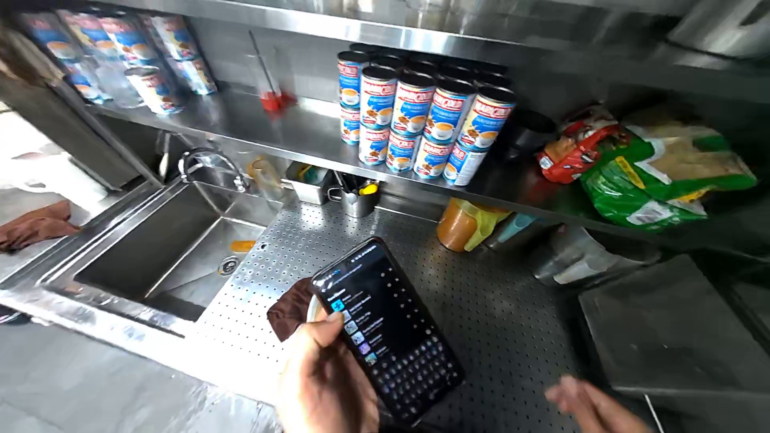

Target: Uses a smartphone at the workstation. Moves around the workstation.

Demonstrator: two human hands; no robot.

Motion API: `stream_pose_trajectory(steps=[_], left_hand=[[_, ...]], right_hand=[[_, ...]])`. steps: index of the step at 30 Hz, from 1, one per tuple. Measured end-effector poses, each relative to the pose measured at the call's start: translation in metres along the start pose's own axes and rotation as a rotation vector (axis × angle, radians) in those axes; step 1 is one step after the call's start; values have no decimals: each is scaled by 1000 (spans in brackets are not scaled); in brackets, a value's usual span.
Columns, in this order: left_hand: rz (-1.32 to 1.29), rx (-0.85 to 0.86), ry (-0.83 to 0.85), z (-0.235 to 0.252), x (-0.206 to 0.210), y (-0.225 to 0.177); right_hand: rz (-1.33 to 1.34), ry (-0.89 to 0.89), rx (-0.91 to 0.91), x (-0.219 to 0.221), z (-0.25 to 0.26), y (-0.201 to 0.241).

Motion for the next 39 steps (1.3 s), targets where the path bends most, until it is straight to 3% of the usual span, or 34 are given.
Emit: stream_pose_trajectory(steps=[2, 4, 10, 14, 17, 21, 26, 31, 35, 39], left_hand=[[26, -27, 37, -2, 5, -2], [73, -62, 40, -4, 5, -5], [322, -54, 153, 0, 0, -17], [338, -51, 208, 4, -2, -19], [323, -140, 214, 0, 2, -15], [220, -217, 227, -5, 5, -6], [40, -190, 462, -7, 6, 2], [229, -120, 476, -9, 20, 3], [307, -195, 645, -9, 23, 8], [303, -218, 921, -22, 27, 11]], right_hand=[[159, -229, -212, -11, 2, 40], [288, -324, -321, -7, 1, 69], [480, -455, -515, 12, 2, 127], [505, -444, -608, 8, 0, 156], [572, -311, -605, 11, 2, 167], [754, 207, -392, 51, 12, 168], [964, 575, -260, 88, -20, 182], [1193, 738, -188, 98, -40, 189], [1390, 918, -157, 100, -45, 195], [1439, 878, -192, 90, -42, 198]])
Point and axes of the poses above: each hand's wrist, its own z-axis towards the middle knuckle, its own x-axis out of the palm, y = z × x, the point moved 9 cm from there along z, towards the middle knuckle, and after that the axes turned 10 degrees about x, right-handed, at the moved point
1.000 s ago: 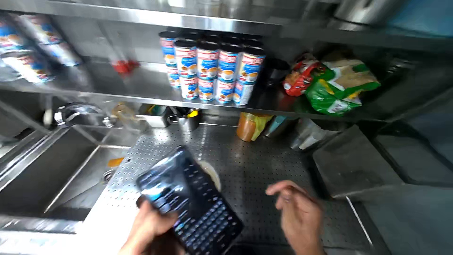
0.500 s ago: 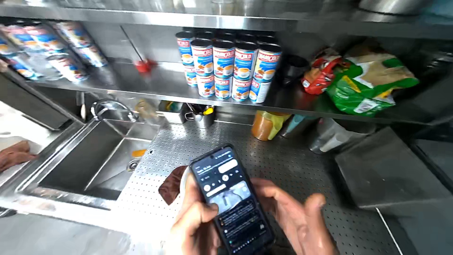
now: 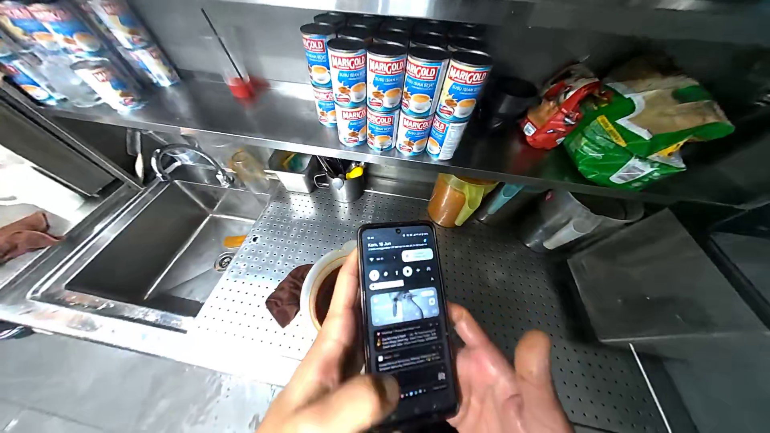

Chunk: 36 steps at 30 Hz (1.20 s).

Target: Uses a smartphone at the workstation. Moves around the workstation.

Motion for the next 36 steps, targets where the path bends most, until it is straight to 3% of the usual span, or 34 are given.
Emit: stream_pose_trajectory(steps=[7, 36], left_hand=[[276, 9, 117, -2, 5, 6], [326, -3, 84, -9, 5, 4]], right_hand=[[-47, -23, -21, 1, -1, 12], [-3, 11, -16, 9, -4, 3]])
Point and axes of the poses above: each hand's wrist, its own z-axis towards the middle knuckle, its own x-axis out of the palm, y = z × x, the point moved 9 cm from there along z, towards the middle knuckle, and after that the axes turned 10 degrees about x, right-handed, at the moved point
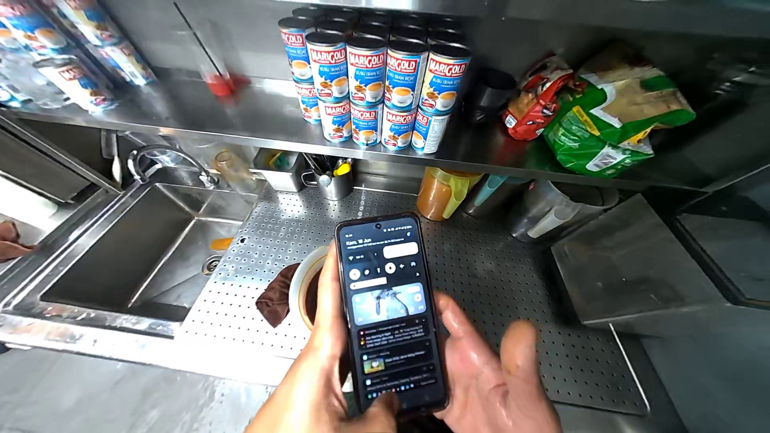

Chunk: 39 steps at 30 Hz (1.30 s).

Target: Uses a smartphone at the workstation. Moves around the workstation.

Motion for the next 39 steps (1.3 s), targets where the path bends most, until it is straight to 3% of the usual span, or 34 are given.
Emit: stream_pose_trajectory(steps=[4, 7, 18, 29, 35, 39], left_hand=[[-108, -64, -118, 1, -1, -2], [-231, -44, -94, 1, 0, -2], [-266, -25, -25, -2, 5, -7], [-98, -17, -81, -1, 2, -5], [160, -36, -230, 1, -2, -2], [88, -10, -149, 0, 0, -2]], right_hand=[[18, -10, 4, 1, 0, 0], [32, 5, 7, 2, 0, -1], [51, 1, 23, 3, 1, -1], [-17, 10, -25, 3, 1, 0], [-92, 1, -58, 3, 1, 2], [-38, 17, -33, 0, 1, -1]])
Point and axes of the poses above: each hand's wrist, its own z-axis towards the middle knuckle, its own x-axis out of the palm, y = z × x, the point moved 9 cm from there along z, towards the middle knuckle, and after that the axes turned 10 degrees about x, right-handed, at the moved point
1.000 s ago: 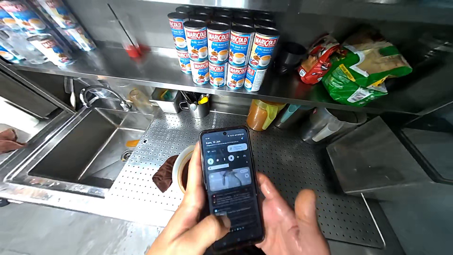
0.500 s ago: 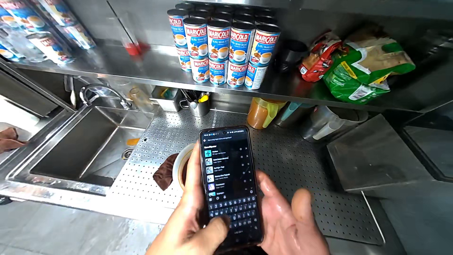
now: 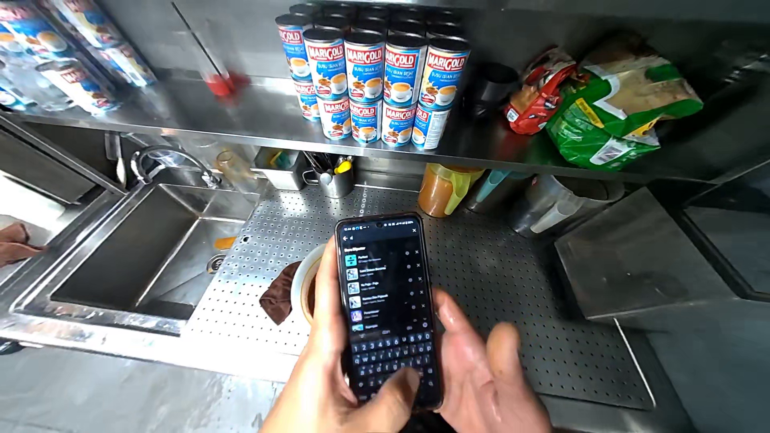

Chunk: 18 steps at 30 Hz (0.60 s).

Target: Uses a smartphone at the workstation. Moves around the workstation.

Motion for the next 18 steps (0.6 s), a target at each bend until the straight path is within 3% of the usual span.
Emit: stream_pose_trajectory(steps=[5, 10, 15, 18], left_hand=[[-95, -36, 42, -2, 2, -3], [-10, -43, -8, -2, -2, -1], [215, -6, -172, -1, -7, -1], [205, 25, -132, 1, -5, -5]], right_hand=[[-10, -32, 22, -3, -1, -1], [-19, 2, 9, -4, 0, -4], [-90, -9, -39, 0, -1, -2], [-28, 5, -29, 1, 0, -1]])
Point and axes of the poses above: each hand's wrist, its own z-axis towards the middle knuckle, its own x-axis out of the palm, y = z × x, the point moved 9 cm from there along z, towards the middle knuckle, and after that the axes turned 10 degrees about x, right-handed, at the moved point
